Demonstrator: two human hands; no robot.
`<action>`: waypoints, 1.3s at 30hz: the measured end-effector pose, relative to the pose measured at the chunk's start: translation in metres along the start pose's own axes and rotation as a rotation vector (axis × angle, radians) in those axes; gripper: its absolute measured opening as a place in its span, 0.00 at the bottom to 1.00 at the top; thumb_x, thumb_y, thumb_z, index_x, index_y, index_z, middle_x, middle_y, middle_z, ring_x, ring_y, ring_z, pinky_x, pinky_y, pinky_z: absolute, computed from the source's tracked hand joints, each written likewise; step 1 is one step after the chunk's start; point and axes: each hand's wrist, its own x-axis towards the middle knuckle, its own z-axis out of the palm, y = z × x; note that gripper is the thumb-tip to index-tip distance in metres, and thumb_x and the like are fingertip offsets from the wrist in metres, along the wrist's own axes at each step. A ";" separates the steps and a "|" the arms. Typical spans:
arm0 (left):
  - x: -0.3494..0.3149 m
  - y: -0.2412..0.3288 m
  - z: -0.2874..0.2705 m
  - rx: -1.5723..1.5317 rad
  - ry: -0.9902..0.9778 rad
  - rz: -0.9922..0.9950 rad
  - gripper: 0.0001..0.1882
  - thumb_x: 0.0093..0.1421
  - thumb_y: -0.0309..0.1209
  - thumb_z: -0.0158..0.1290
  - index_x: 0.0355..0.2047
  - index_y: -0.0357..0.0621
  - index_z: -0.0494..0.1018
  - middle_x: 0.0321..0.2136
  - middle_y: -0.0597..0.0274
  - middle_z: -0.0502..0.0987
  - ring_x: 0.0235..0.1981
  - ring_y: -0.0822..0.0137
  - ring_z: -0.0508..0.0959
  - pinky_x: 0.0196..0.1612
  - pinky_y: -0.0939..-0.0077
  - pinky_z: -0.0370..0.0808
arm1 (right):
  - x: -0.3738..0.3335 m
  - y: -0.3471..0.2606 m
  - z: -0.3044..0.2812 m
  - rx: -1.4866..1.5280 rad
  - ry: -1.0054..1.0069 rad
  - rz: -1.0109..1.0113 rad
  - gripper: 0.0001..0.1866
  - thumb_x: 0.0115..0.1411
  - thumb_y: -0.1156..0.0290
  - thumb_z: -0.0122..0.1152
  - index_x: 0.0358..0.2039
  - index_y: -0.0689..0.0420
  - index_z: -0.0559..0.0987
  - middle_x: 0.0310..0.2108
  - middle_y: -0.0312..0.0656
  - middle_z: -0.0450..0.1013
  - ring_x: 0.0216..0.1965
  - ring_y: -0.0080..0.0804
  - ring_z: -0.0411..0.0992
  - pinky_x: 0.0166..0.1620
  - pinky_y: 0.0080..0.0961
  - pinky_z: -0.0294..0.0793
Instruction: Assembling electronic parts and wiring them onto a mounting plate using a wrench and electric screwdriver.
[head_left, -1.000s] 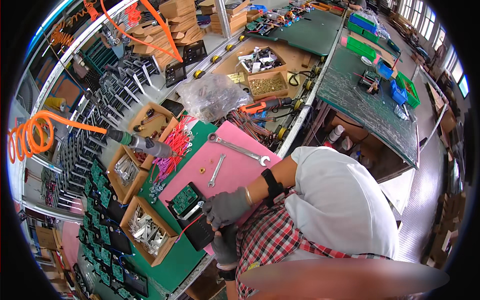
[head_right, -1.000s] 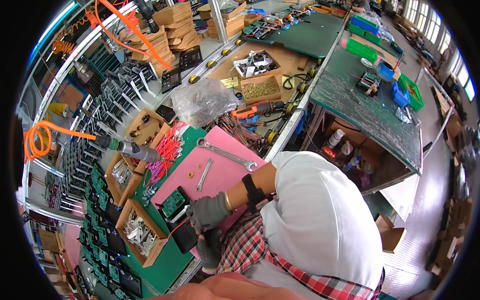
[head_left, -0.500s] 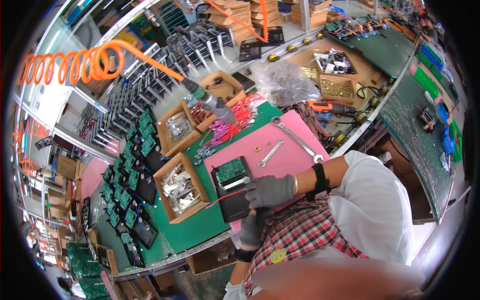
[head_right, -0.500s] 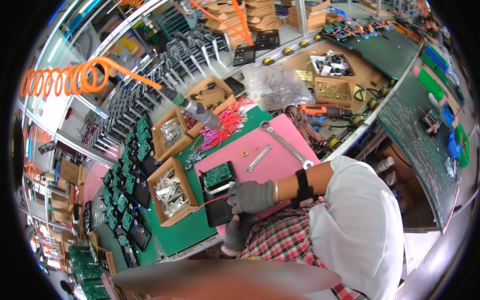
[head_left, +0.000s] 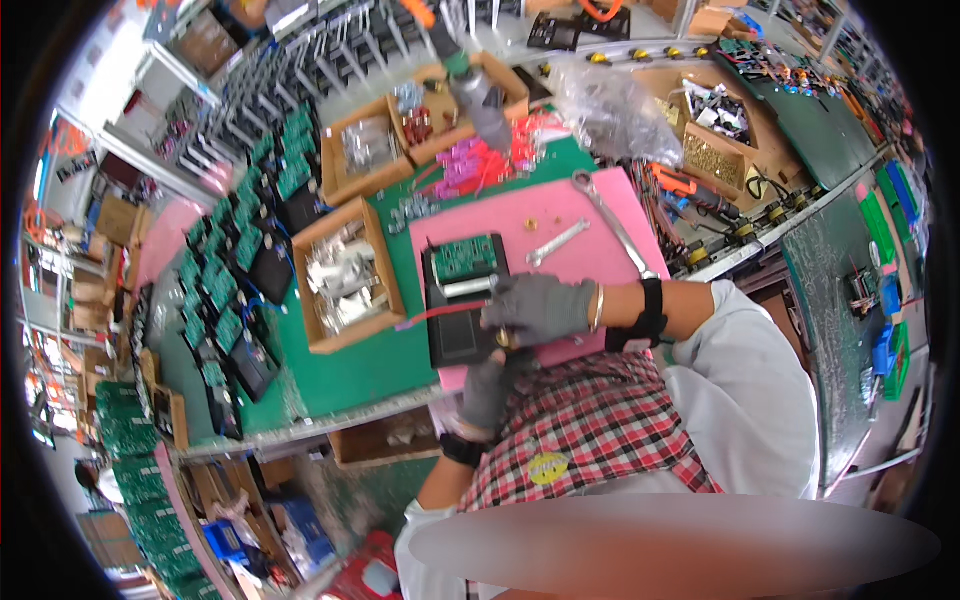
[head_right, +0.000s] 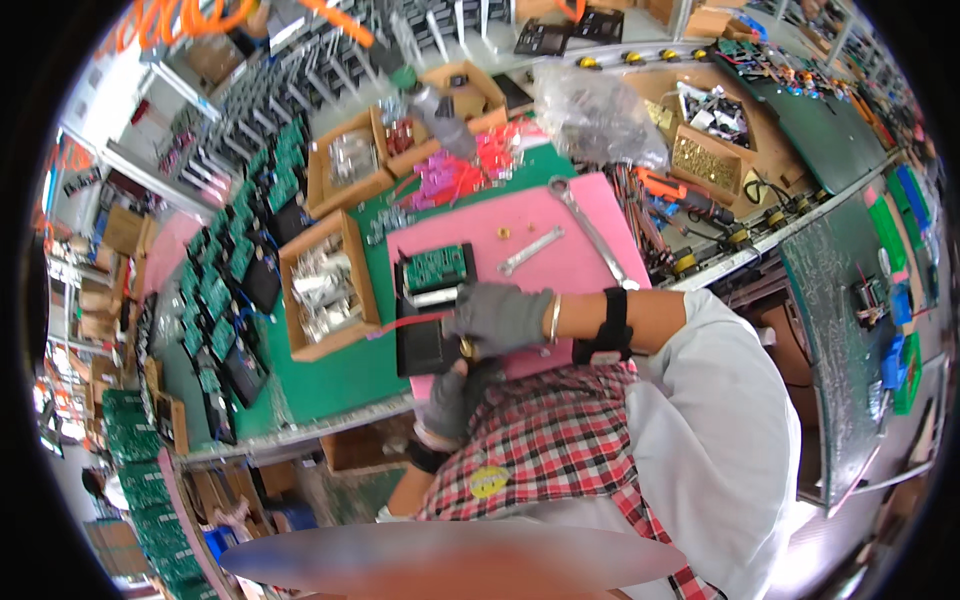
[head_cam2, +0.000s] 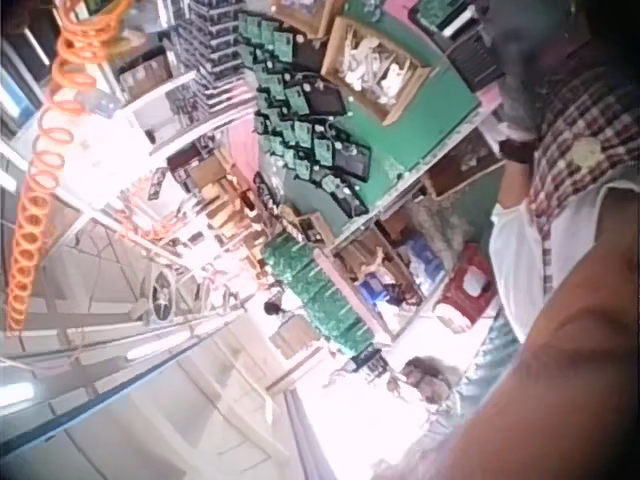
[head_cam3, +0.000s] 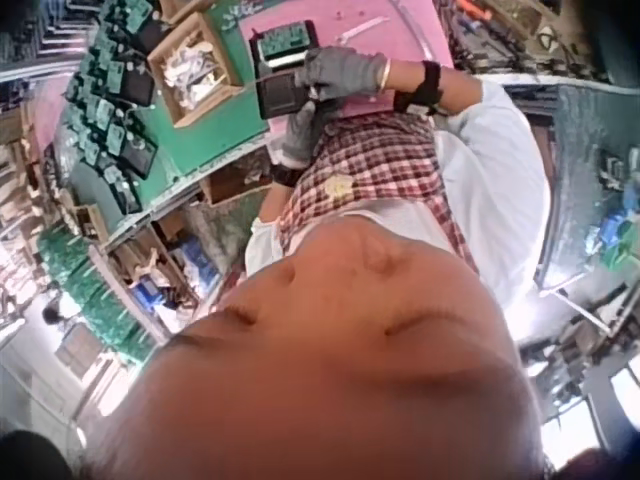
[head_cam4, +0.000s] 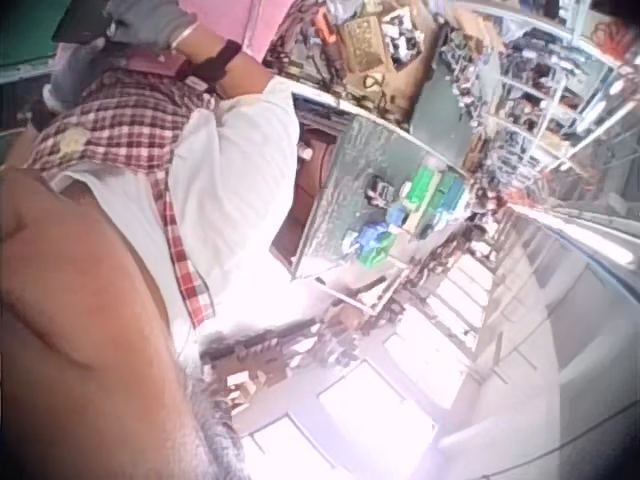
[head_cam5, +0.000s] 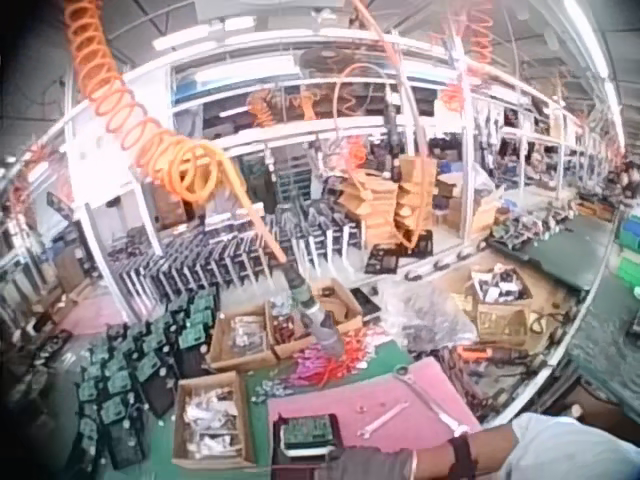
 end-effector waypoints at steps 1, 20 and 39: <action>-0.001 0.003 -0.004 0.100 -0.029 -0.014 0.25 0.60 0.47 0.40 0.46 0.37 0.65 0.34 0.58 0.75 0.33 0.72 0.74 0.32 0.81 0.70 | -0.002 0.008 0.010 -0.007 0.079 -0.045 0.15 0.41 0.63 0.60 0.33 0.50 0.76 0.31 0.45 0.70 0.36 0.43 0.68 0.36 0.37 0.70; 0.007 0.003 -0.004 -0.111 -0.076 0.049 0.26 0.60 0.43 0.40 0.45 0.28 0.65 0.38 0.49 0.72 0.39 0.59 0.74 0.44 0.67 0.72 | 0.006 0.024 -0.019 0.077 0.004 0.122 0.11 0.42 0.67 0.60 0.30 0.51 0.77 0.31 0.37 0.69 0.40 0.35 0.67 0.40 0.33 0.70; 0.008 -0.005 -0.006 -0.256 -0.093 0.065 0.22 0.61 0.38 0.42 0.50 0.34 0.60 0.41 0.52 0.69 0.43 0.59 0.72 0.46 0.61 0.70 | 0.009 0.010 -0.048 0.212 -0.039 0.170 0.09 0.45 0.70 0.57 0.29 0.53 0.75 0.30 0.37 0.72 0.36 0.36 0.70 0.37 0.34 0.70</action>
